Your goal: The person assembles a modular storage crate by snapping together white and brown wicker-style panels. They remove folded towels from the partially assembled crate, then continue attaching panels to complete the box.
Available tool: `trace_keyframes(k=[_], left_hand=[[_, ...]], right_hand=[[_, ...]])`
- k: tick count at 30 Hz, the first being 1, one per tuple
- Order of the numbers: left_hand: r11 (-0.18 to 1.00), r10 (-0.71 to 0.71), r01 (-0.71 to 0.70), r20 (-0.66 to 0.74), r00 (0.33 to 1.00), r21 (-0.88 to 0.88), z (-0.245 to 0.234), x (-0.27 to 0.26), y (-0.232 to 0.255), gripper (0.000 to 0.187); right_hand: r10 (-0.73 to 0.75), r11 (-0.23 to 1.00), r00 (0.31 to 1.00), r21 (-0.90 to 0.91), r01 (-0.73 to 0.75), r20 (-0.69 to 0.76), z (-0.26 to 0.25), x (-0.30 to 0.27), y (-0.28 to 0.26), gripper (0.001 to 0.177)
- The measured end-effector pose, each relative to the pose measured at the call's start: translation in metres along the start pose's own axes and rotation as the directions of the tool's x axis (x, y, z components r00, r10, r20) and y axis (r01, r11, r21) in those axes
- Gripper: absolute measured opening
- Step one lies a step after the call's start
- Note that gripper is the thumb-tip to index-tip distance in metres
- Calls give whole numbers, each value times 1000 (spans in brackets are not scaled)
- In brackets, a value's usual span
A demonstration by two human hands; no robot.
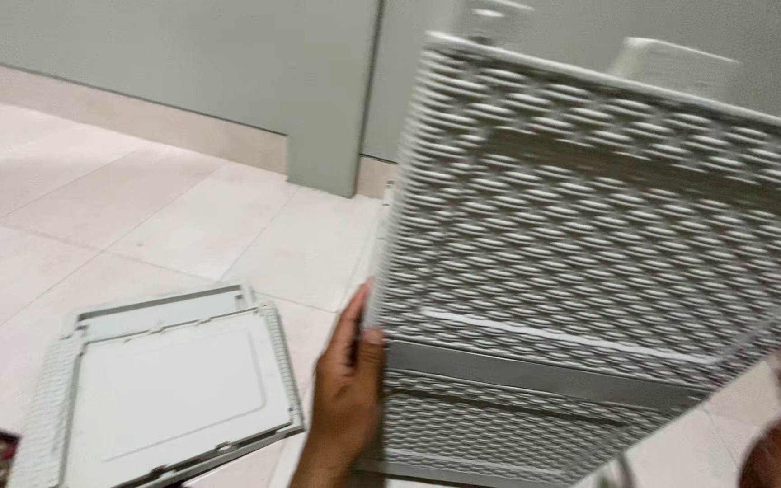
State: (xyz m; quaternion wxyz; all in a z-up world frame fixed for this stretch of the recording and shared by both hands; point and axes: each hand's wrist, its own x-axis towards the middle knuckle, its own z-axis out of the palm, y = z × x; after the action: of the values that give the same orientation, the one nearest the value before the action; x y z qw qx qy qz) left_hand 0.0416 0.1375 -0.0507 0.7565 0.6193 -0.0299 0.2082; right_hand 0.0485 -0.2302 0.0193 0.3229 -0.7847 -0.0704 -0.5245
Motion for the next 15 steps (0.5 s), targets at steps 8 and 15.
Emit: trace_keyframes(k=[8,15], left_hand=[[995,-81,73,-108,991,-75,6,1,-8,57],[989,-21,-4,-169,985,-145,15,5,-9,51]], right_hand=[[586,495,725,550,-673,360,-5,-27,89,43],[593,403,674,562,-722,441,14,-23,48,53]])
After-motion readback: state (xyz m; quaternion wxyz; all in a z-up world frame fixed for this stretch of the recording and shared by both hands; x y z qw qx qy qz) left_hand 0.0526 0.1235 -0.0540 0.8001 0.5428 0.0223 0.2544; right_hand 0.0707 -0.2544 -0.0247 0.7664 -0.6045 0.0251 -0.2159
